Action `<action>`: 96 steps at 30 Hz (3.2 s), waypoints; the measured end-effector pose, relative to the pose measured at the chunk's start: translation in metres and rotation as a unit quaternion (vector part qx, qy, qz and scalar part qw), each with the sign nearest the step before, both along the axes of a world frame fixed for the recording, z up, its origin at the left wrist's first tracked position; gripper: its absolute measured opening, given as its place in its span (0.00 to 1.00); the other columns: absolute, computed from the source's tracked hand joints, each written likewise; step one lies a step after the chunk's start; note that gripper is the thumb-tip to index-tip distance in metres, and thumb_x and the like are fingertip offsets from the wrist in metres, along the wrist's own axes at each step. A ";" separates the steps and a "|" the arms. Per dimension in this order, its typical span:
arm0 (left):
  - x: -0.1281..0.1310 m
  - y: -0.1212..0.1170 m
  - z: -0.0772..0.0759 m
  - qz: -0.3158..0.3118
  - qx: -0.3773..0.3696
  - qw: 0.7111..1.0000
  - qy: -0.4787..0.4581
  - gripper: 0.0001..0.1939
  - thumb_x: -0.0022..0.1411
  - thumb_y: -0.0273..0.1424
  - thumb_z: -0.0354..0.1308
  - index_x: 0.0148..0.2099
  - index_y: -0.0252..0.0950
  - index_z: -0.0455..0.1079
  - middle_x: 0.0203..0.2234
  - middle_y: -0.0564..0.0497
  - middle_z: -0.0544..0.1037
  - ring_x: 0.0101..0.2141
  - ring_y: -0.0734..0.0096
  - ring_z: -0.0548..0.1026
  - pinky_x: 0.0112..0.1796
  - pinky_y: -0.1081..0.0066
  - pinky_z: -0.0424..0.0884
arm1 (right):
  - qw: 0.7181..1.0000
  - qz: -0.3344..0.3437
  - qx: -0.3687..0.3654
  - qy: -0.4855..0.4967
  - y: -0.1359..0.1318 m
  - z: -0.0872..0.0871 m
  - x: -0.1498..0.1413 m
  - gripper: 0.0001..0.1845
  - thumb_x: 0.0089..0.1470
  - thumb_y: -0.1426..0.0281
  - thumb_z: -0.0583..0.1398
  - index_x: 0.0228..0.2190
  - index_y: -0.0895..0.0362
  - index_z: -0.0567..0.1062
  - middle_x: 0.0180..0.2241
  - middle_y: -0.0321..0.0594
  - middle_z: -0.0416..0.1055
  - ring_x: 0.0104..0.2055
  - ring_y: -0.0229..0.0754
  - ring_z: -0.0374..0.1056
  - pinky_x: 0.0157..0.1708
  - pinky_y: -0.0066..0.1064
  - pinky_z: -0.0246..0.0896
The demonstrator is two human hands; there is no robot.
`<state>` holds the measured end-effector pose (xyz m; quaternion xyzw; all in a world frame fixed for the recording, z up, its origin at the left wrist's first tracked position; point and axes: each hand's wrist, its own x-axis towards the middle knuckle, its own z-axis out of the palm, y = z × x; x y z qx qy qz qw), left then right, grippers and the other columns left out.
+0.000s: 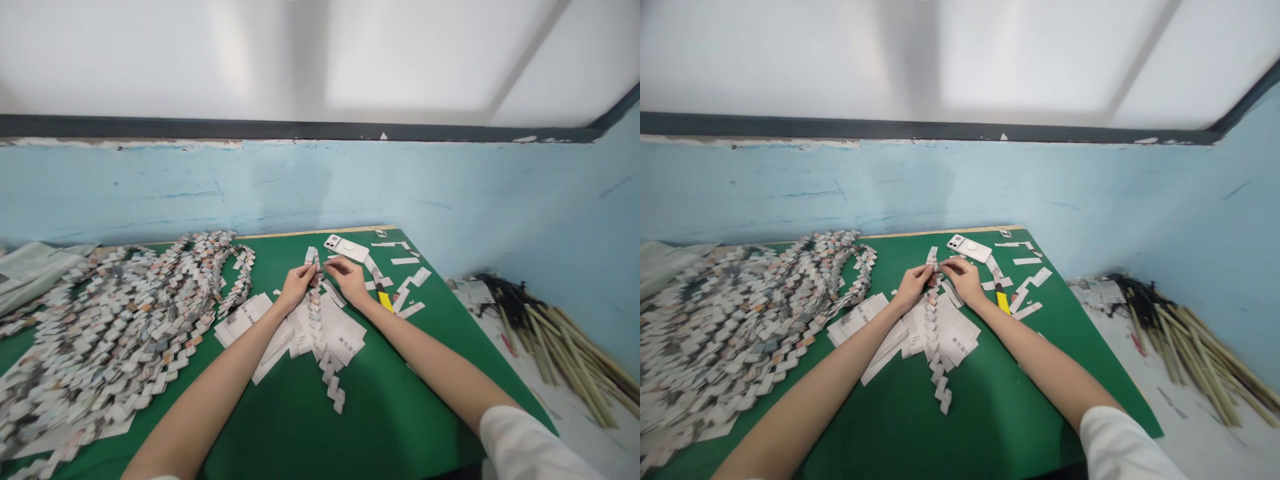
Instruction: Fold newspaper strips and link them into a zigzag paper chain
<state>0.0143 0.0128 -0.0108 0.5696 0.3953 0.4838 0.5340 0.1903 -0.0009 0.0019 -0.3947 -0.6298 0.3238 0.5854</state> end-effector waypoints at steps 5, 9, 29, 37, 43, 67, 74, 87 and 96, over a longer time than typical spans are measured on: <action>0.000 -0.002 0.000 -0.003 0.008 1.000 0.023 0.24 0.60 0.52 0.63 0.29 0.34 0.75 0.19 0.52 0.73 0.23 0.72 0.69 0.28 0.71 0.65 | 0.998 0.011 0.038 -0.041 -0.003 0.000 0.000 0.08 0.60 0.64 0.64 0.33 0.54 0.82 0.35 0.43 0.78 0.40 0.47 0.73 0.44 0.39 0.70; -0.003 0.002 0.001 0.047 -0.011 0.999 -0.011 0.22 0.57 0.51 0.65 0.30 0.34 0.75 0.19 0.53 0.73 0.22 0.73 0.68 0.28 0.71 0.65 | 0.994 0.027 0.062 -0.085 -0.006 0.003 0.001 0.09 0.61 0.64 0.63 0.32 0.54 0.82 0.34 0.43 0.78 0.39 0.46 0.73 0.44 0.39 0.70; 0.000 0.001 0.000 0.021 -0.025 0.999 -0.026 0.25 0.57 0.53 0.64 0.31 0.33 0.75 0.20 0.51 0.74 0.22 0.73 0.70 0.28 0.71 0.67 | 0.985 -0.014 0.126 -0.117 -0.013 0.004 0.001 0.10 0.65 0.68 0.60 0.39 0.51 0.84 0.40 0.43 0.80 0.43 0.45 0.76 0.47 0.38 0.72; -0.002 0.001 0.001 0.013 -0.025 0.997 -0.066 0.26 0.62 0.53 0.61 0.26 0.34 0.73 0.20 0.50 0.74 0.23 0.73 0.70 0.30 0.71 0.66 | 0.975 0.005 0.180 -0.131 -0.012 0.003 0.001 0.11 0.65 0.71 0.60 0.41 0.52 0.84 0.40 0.43 0.80 0.43 0.43 0.77 0.46 0.36 0.74; -0.002 -0.002 0.005 -0.002 -0.017 0.998 -0.062 0.22 0.57 0.50 0.67 0.31 0.33 0.76 0.21 0.52 0.74 0.24 0.73 0.70 0.31 0.72 0.67 | 0.973 0.015 0.186 -0.138 -0.011 0.003 0.001 0.11 0.65 0.72 0.60 0.41 0.53 0.84 0.41 0.44 0.80 0.43 0.43 0.77 0.46 0.36 0.73; -0.001 0.001 0.002 0.108 -0.020 0.994 -0.017 0.21 0.52 0.49 0.69 0.30 0.33 0.78 0.18 0.52 0.72 0.22 0.74 0.66 0.27 0.72 0.63 | 0.988 0.018 0.036 -0.147 0.000 -0.007 -0.001 0.08 0.59 0.66 0.66 0.31 0.55 0.82 0.29 0.38 0.71 0.33 0.41 0.69 0.36 0.33 0.64; 0.001 -0.004 0.006 0.087 -0.010 0.996 0.012 0.24 0.51 0.52 0.69 0.29 0.33 0.77 0.19 0.52 0.73 0.22 0.73 0.66 0.26 0.72 0.63 | 0.986 0.009 -0.034 -0.164 0.010 -0.017 0.001 0.10 0.57 0.65 0.66 0.27 0.57 0.82 0.26 0.37 0.72 0.29 0.39 0.66 0.31 0.30 0.60; -0.002 -0.002 0.005 0.032 -0.004 0.999 0.022 0.22 0.53 0.49 0.69 0.29 0.33 0.76 0.19 0.52 0.73 0.22 0.73 0.68 0.28 0.72 0.64 | 0.981 0.008 -0.040 -0.192 0.010 -0.017 0.004 0.15 0.59 0.60 0.65 0.27 0.58 0.82 0.26 0.39 0.75 0.27 0.38 0.66 0.30 0.30 0.60; -0.005 0.002 -0.001 0.022 -0.029 0.999 0.001 0.22 0.50 0.48 0.72 0.31 0.32 0.77 0.20 0.51 0.74 0.23 0.72 0.70 0.29 0.71 0.65 | 0.982 0.003 -0.032 -0.186 0.009 -0.013 0.003 0.13 0.58 0.63 0.65 0.27 0.58 0.81 0.26 0.38 0.72 0.29 0.39 0.66 0.31 0.30 0.60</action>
